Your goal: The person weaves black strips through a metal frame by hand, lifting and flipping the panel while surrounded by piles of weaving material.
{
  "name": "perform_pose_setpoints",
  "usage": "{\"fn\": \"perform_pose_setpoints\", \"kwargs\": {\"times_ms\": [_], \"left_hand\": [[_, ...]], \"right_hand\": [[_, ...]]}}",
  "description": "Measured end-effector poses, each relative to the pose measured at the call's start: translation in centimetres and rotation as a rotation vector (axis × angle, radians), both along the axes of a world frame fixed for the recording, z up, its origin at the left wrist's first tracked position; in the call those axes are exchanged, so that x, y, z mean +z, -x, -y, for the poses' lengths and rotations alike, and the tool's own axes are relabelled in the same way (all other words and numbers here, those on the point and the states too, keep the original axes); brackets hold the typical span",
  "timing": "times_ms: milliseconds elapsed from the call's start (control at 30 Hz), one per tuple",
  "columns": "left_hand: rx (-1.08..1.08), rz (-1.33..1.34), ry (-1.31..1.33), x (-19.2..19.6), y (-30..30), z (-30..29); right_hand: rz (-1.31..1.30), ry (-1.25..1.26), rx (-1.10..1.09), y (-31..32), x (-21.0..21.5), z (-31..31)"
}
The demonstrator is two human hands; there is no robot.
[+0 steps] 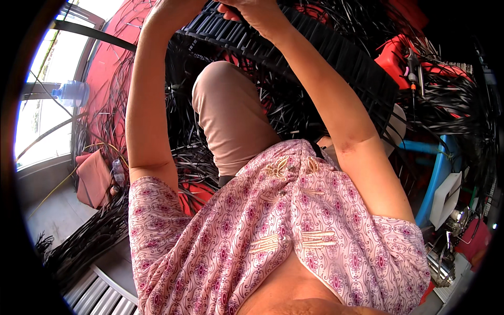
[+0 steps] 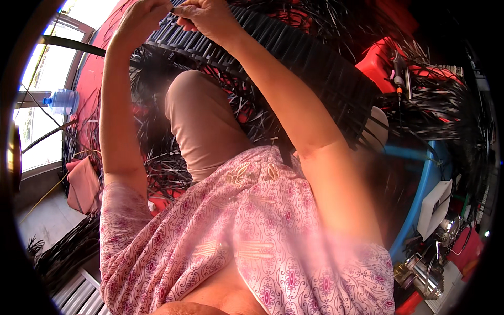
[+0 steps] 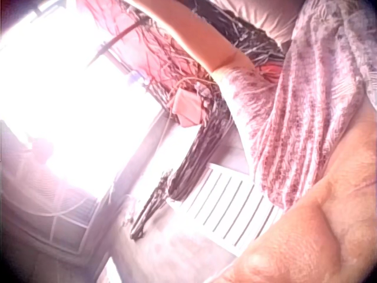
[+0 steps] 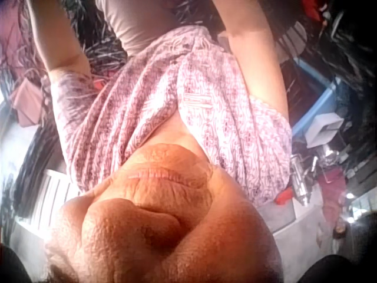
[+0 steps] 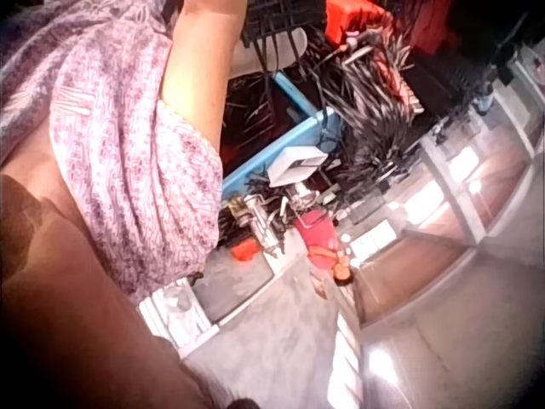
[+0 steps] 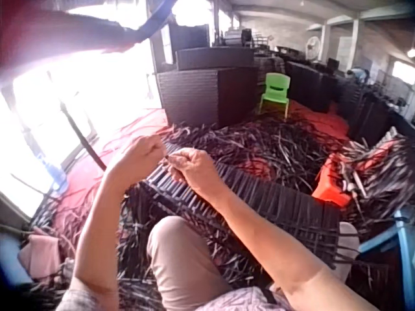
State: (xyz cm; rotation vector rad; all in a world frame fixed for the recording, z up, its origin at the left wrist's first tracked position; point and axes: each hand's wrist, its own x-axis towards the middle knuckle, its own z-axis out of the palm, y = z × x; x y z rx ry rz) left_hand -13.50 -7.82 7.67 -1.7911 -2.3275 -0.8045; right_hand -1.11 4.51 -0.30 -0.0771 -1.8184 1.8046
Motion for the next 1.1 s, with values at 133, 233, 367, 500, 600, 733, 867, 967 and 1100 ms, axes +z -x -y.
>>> {"fn": "perform_pose_setpoints", "kwargs": {"times_ms": [133, 233, 367, 500, 600, 733, 867, 967, 1100], "left_hand": [[-0.042, 0.484, 0.003, -5.4, 1.9, -2.0], [0.011, 0.348, 0.182, -9.0, 0.4, -2.1], [0.035, 0.224, 0.173, -12.0, -0.5, -2.5], [0.063, 0.031, 0.294, -10.7, -2.1, -3.5], [0.091, 0.018, 0.323, -10.8, -2.1, -3.9], [-0.023, 0.170, 0.410, -10.6, -1.3, -4.3], [0.058, 0.490, 0.338, -10.8, -1.0, -4.0], [0.056, 0.404, 0.329, -10.7, -1.1, -4.3], [0.101, 0.222, 0.386, -9.8, -3.1, -4.2]], "right_hand": [[0.073, -0.067, -0.246, -2.2, -2.3, -0.9], [0.162, -0.046, -0.365, -4.4, -3.1, -1.0], [0.337, -0.019, -0.348, -5.1, -4.2, -0.7], [0.375, -0.159, -0.434, -5.0, -5.5, -0.9], [0.374, -0.178, -0.447, -4.7, -5.7, -0.9], [0.372, -0.462, -0.506, -3.8, -7.2, -2.0], [0.546, -0.288, -0.477, -3.1, -6.4, -1.9], [0.554, -0.458, -0.490, -2.7, -7.3, -3.1], [0.518, -0.348, -0.434, -3.1, -7.6, -3.6]]}}
